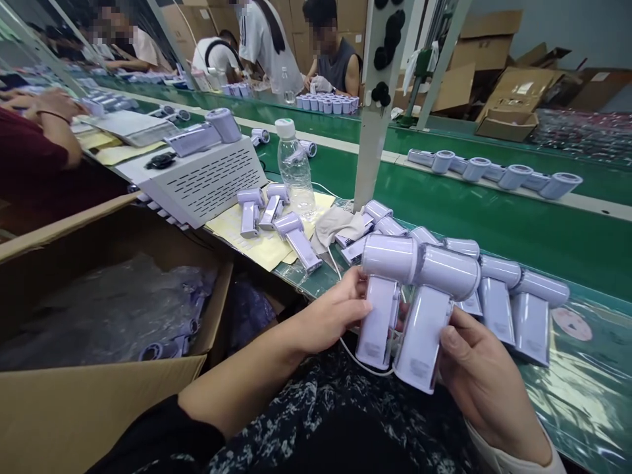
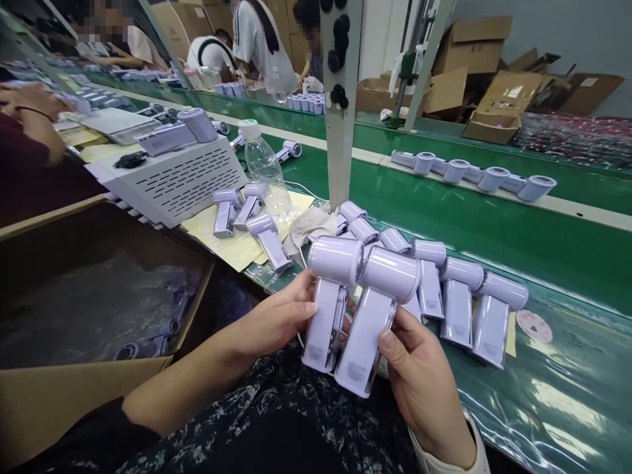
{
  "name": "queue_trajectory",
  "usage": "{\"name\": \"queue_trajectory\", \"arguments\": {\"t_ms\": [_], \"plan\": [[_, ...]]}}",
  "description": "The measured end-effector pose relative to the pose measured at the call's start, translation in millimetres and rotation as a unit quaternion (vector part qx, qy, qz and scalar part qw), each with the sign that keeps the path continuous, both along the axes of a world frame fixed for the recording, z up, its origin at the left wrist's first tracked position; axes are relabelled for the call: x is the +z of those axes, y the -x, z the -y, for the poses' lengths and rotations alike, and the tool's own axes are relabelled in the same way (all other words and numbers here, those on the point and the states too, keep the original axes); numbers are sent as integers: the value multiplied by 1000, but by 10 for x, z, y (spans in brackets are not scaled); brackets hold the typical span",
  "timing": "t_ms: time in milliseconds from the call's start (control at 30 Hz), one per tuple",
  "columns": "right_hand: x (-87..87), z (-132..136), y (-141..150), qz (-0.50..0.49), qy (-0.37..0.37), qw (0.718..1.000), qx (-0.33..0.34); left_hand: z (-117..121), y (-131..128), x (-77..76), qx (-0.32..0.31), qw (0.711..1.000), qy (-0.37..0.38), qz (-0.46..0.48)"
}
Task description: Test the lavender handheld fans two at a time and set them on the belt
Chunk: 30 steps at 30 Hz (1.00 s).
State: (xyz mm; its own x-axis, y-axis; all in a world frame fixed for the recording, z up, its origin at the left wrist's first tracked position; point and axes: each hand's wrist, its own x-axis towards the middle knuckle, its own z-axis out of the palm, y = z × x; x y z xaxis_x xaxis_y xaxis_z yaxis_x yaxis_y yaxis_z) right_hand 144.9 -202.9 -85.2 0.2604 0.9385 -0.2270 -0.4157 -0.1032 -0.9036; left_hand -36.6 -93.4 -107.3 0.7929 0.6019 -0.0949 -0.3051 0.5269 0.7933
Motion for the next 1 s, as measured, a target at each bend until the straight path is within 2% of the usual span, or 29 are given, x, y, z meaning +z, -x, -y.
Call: {"name": "queue_trajectory", "arguments": {"t_ms": [100, 233, 333, 433, 567, 700, 800, 933, 1000], "plan": [[64, 27, -48, 8, -23, 1000, 1, -1, 103, 141, -29, 998, -50, -13], [129, 77, -50, 6, -26, 1000, 14, 1, 147, 275, -52, 997, -59, 5], [177, 40, 20, -43, -45, 998, 2, 6, 61, 275, -41, 999, -27, 23], [233, -55, 115, -92, -61, 994, -8, 8, -66, 242, -68, 996, 19, 62], [282, -130, 177, -81, -45, 996, -11, -13, -149, 206, -56, 994, 63, 69], [291, -102, 166, -62, -52, 997, -10, -59, -120, 184, -52, 991, 88, 90], [287, -72, 134, -86, -64, 994, -26, -76, -83, 180, -57, 992, 64, 92], [245, -34, 77, -106, -113, 987, -49, -58, -68, 177, -17, 999, -19, 38], [205, -15, 58, -91, -96, 988, -85, -50, -77, 166, -2, 999, -41, 25]]}}
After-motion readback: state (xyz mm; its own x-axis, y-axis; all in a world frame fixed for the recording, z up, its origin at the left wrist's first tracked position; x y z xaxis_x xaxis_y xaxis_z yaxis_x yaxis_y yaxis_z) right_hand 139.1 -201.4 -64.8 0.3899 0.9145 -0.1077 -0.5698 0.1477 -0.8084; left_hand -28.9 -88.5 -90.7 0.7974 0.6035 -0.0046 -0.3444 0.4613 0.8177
